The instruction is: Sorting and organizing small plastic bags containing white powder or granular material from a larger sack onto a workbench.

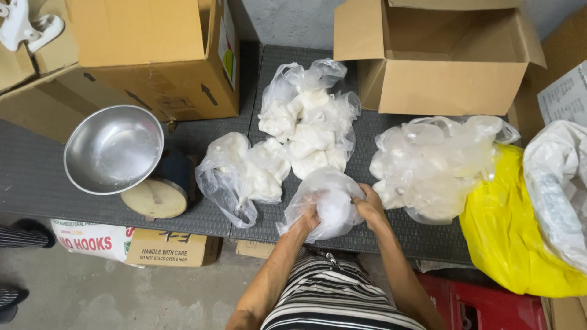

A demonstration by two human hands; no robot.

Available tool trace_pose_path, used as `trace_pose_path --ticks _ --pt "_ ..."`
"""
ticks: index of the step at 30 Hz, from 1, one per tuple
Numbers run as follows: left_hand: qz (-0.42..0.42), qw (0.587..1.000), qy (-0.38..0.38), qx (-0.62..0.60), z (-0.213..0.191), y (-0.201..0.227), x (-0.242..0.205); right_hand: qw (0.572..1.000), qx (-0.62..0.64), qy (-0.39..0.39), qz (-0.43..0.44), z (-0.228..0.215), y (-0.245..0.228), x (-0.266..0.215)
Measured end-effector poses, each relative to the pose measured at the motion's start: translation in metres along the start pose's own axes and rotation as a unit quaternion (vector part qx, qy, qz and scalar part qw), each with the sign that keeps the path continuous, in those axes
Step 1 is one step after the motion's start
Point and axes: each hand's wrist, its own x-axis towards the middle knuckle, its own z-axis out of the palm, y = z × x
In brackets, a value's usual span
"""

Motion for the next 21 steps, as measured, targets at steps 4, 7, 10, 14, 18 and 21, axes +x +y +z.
trace_pose_path --ticks 4,7,10,14,18,21 --pt "0.018 0.999 0.024 0.027 0.017 -0.010 0.000 0.995 0.092 -0.018 0.017 -0.007 -0.018 -0.020" --pt "0.034 0.997 0.041 0.048 0.030 -0.026 -0.001 0.984 0.159 -0.042 -0.075 -0.010 -0.028 -0.030" --pt "0.044 0.995 0.056 0.064 0.008 -0.007 0.010 0.988 0.078 -0.031 -0.129 -0.015 -0.065 -0.056" --pt "-0.206 0.874 -0.073 -0.435 -0.035 0.031 0.011 0.965 -0.037 0.064 -0.253 -0.014 -0.064 -0.065" --pt "-0.245 0.665 -0.033 -0.705 -0.019 0.025 0.023 0.975 0.020 0.065 -0.213 -0.014 -0.056 -0.064" --pt "-0.236 0.529 -0.037 -0.814 -0.061 0.051 0.014 0.976 0.056 0.053 -0.205 -0.019 -0.055 -0.071"
